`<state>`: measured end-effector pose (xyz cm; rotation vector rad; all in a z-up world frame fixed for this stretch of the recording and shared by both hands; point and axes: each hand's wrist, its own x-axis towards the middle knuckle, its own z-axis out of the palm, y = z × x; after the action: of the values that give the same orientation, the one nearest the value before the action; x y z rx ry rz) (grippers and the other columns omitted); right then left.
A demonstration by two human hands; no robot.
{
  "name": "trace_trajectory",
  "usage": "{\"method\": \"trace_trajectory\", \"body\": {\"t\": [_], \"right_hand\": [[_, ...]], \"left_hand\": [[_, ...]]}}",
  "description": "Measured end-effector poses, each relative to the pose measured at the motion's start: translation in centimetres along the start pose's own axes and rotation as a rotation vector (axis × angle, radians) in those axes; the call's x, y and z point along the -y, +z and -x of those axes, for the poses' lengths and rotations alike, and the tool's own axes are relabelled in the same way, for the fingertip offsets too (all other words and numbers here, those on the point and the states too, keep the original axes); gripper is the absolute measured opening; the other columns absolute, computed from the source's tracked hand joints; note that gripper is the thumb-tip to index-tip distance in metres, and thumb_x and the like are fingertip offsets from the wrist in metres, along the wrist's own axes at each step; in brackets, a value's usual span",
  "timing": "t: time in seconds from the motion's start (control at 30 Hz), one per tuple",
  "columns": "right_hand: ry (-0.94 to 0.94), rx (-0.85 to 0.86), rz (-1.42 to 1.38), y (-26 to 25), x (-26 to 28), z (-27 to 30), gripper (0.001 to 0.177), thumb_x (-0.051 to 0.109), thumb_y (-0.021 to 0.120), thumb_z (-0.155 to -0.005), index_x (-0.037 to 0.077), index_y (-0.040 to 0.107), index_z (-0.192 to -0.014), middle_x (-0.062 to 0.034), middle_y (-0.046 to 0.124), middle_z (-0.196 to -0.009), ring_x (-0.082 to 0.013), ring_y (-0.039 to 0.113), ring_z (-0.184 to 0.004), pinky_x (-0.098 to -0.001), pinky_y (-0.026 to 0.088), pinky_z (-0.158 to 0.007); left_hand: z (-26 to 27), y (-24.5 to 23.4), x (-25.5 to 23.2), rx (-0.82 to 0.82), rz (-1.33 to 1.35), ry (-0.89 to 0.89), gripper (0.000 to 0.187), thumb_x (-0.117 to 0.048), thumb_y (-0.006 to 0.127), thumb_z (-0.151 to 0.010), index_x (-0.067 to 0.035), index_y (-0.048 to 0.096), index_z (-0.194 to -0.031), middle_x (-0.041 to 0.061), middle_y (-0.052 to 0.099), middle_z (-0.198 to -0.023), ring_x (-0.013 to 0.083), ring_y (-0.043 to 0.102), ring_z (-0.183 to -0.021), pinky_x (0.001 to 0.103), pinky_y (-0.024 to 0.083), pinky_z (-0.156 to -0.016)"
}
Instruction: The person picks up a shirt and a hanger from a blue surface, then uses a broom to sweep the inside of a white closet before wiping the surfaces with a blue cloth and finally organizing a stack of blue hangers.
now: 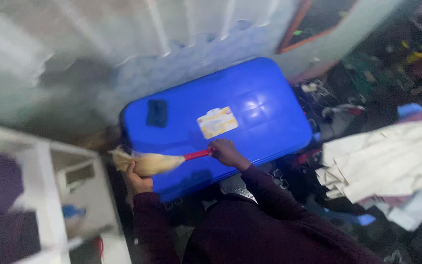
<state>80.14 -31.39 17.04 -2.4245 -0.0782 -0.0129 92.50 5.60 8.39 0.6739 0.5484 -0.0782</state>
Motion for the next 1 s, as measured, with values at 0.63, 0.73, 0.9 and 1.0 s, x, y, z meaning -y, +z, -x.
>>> {"method": "trace_trajectory", "body": {"t": [0.63,0.73,0.9,1.0], "right_hand": [[-0.471,0.269,-0.232,17.9,17.9,2.5,0.025,0.027,0.068,-0.096,0.006,0.064,-0.109,-0.0148,0.068,-0.095,-0.0349,0.067,-0.088,-0.0456,0.052,-0.075],[-0.584,0.400,-0.319,20.7,23.6,3.0,0.024,0.027,0.065,-0.100,0.006,0.062,-0.112,-0.0155,0.067,-0.097,-0.0330,0.066,-0.090,-0.0444,0.053,-0.076],[-0.245,0.789,-0.252,27.1,33.0,2.5,0.033,0.034,0.059,-0.100,0.008,0.059,-0.120,-0.0196,0.071,-0.087,-0.0318,0.071,-0.077,-0.0439,0.054,-0.071],[-0.265,0.773,-0.376,32.7,35.5,1.3,0.035,0.033,0.059,-0.099,0.007,0.056,-0.122,-0.0173,0.069,-0.096,-0.0335,0.069,-0.073,-0.0454,0.055,-0.067]], "left_hand": [[31.6,-23.6,-15.0,-0.150,0.346,0.796,0.032,-0.023,0.065,-0.105,-0.007,0.051,-0.129,0.012,0.060,-0.127,0.0299,0.061,-0.122,0.054,0.051,-0.110],[35.6,-25.0,-16.5,-0.294,0.331,0.904,0.040,-0.030,0.058,-0.105,-0.012,0.046,-0.139,0.013,0.056,-0.137,0.0309,0.060,-0.125,0.053,0.051,-0.107],[40.2,-24.7,-18.2,-0.541,0.334,1.023,0.058,-0.033,0.049,-0.102,-0.018,0.031,-0.155,0.013,0.050,-0.151,0.0317,0.058,-0.130,0.048,0.050,-0.105],[41.0,-24.6,-18.1,-0.699,0.355,0.998,0.057,-0.034,0.042,-0.108,-0.011,0.031,-0.159,0.019,0.052,-0.151,0.0339,0.060,-0.131,0.046,0.052,-0.106]]}}
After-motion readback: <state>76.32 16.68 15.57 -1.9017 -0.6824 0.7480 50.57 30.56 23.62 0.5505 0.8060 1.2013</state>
